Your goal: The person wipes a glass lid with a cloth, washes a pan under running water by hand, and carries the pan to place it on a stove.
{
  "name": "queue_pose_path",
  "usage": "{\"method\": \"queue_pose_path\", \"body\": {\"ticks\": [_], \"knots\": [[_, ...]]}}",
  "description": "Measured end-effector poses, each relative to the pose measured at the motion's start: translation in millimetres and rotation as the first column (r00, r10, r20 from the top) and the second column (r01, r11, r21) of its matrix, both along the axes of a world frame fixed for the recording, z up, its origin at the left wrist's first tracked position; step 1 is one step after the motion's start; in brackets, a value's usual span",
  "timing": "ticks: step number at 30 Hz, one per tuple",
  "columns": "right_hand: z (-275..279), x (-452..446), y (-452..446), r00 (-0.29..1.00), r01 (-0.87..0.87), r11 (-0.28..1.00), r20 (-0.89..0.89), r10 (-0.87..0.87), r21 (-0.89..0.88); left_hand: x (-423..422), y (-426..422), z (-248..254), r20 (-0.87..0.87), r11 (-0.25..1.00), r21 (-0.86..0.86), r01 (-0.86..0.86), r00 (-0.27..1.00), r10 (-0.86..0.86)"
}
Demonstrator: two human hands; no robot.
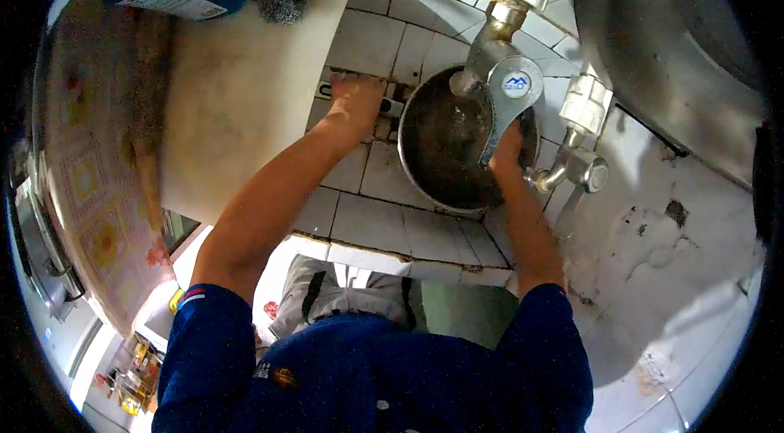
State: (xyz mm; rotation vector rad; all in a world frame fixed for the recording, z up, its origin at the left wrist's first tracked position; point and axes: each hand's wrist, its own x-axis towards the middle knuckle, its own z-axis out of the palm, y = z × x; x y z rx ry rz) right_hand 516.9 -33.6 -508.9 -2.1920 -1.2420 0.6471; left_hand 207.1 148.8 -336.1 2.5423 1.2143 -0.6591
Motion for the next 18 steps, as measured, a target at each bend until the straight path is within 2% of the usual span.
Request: {"method": "queue_pose_path", "body": {"ticks": [2,3,5,6,8,9,11,15,17,18], "knots": [[115,-21,47,0.982,-0.142,0.99,0.124,0.144,-0.025,5,3,-9,-0.066,0.973,-0.188,-0.138,0.99,0.127],[147,-37,60,0.97,-0.006,0.995,0.244,-0.02,0.104,5,0,-14,-0.067,0.971,-0.189,-0.143,0.989,0.132],[160,-40,53,0.92,0.109,0.962,0.342,-0.192,0.249,6,-4,-22,-0.062,0.984,-0.125,-0.124,0.991,0.117],[151,-26,35,0.825,0.031,0.999,0.563,-0.046,0.036,8,-4,-16,-0.056,0.984,-0.126,-0.125,0.991,0.119],[140,-13,22,0.734,0.075,0.979,0.675,0.073,-0.188,11,-4,0,-0.152,0.95,-0.236,-0.204,0.973,0.171],[139,-9,19,0.684,0.097,0.951,0.713,0.152,-0.295,11,-7,-3,-0.147,0.948,-0.245,-0.202,0.975,0.169],[135,-2,18,0.671,0.15,0.934,0.728,0.144,-0.323,12,-9,-13,-0.054,0.98,-0.098,-0.171,0.985,0.167],[155,-2,25,0.699,0.142,0.894,0.682,0.213,-0.424,18,-3,-26,-0.111,0.968,-0.215,-0.133,0.988,0.111],[144,16,17,0.815,0.049,0.927,0.551,0.177,-0.371,12,-1,-30,-0.077,0.963,-0.235,-0.131,0.99,0.116],[157,11,2,0.76,-0.062,0.952,0.604,0.24,-0.3,13,0,-35,-0.074,0.963,-0.235,-0.128,0.991,0.113]]}}
